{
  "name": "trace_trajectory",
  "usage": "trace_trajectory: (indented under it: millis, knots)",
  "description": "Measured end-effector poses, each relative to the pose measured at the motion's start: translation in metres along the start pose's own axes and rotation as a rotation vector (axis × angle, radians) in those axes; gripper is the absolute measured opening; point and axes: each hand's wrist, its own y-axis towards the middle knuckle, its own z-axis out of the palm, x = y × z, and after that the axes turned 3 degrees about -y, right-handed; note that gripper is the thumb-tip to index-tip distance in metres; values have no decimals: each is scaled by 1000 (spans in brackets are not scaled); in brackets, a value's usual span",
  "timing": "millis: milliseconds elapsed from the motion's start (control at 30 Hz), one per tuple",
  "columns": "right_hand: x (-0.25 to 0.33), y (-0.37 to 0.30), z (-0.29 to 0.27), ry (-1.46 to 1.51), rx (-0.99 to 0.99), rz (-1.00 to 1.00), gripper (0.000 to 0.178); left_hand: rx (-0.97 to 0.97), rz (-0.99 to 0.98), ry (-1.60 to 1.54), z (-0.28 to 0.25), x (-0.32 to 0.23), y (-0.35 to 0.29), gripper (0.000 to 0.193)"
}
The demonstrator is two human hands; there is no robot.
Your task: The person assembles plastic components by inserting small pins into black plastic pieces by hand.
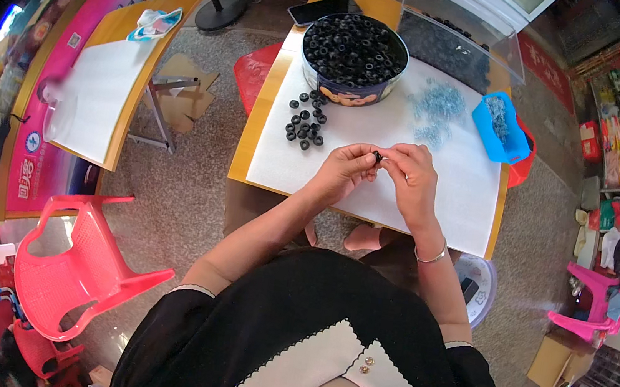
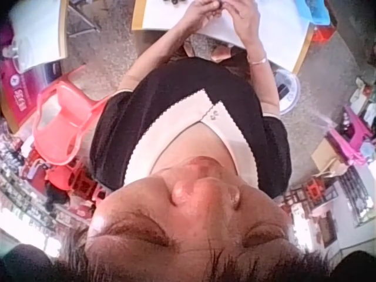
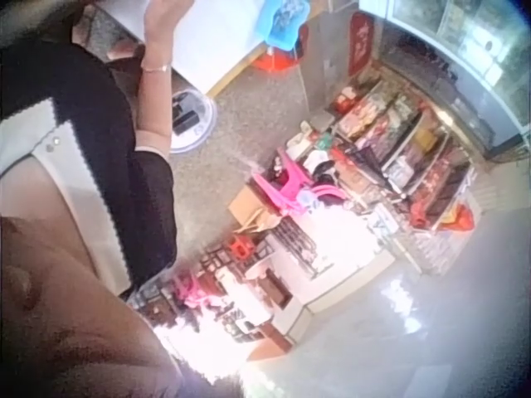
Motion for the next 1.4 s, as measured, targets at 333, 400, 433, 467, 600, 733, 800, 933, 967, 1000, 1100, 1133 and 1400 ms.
trace_trajectory:
  millis: [333, 400, 433, 467, 600, 733, 800, 933, 967, 1000, 1100, 1133, 1400]
  knots:
    - [8, -7, 6, -251, -29, -239, 33, -27, 15, -60, -4, 2, 2, 22]
    - [5, 10, 0, -173, -54, -156, 32, -39, 16, -65, -6, 1, 1, 22]
    - [0, 21, -4, -104, -84, -64, 30, -19, -3, -61, -6, 1, 2, 22]
    - [-8, 35, -4, -123, -167, -95, 22, 2, -20, -56, -5, 1, 3, 22]
    - [-28, 107, 1, -256, -128, -194, 14, -5, -23, 3, -2, 0, 3, 23]
    - [-35, 159, 32, -503, 92, -211, 6, 7, -30, 3, -4, 2, 2, 21]
    - [-40, 171, 43, -653, 221, -171, 6, 8, -49, -13, -4, 2, 2, 20]
    - [-47, 183, 54, -652, 363, -142, 4, -6, -50, -26, -4, 3, 2, 20]
    - [-47, 184, 55, -629, 384, -121, 5, 2, -44, -32, -5, 3, 2, 19]
    - [-47, 184, 54, -631, 386, -124, 5, 12, -39, -37, -5, 3, 3, 19]
    - [-49, 173, 42, -259, 194, -35, 6, 14, -39, -39, -5, 3, 2, 19]
    - [-46, 168, 31, 47, 194, 52, 7, 15, -41, -41, -3, 2, 2, 19]
    - [-34, 69, 1, 1189, 205, 498, 12, -30, -28, -71, -4, 1, 3, 20]
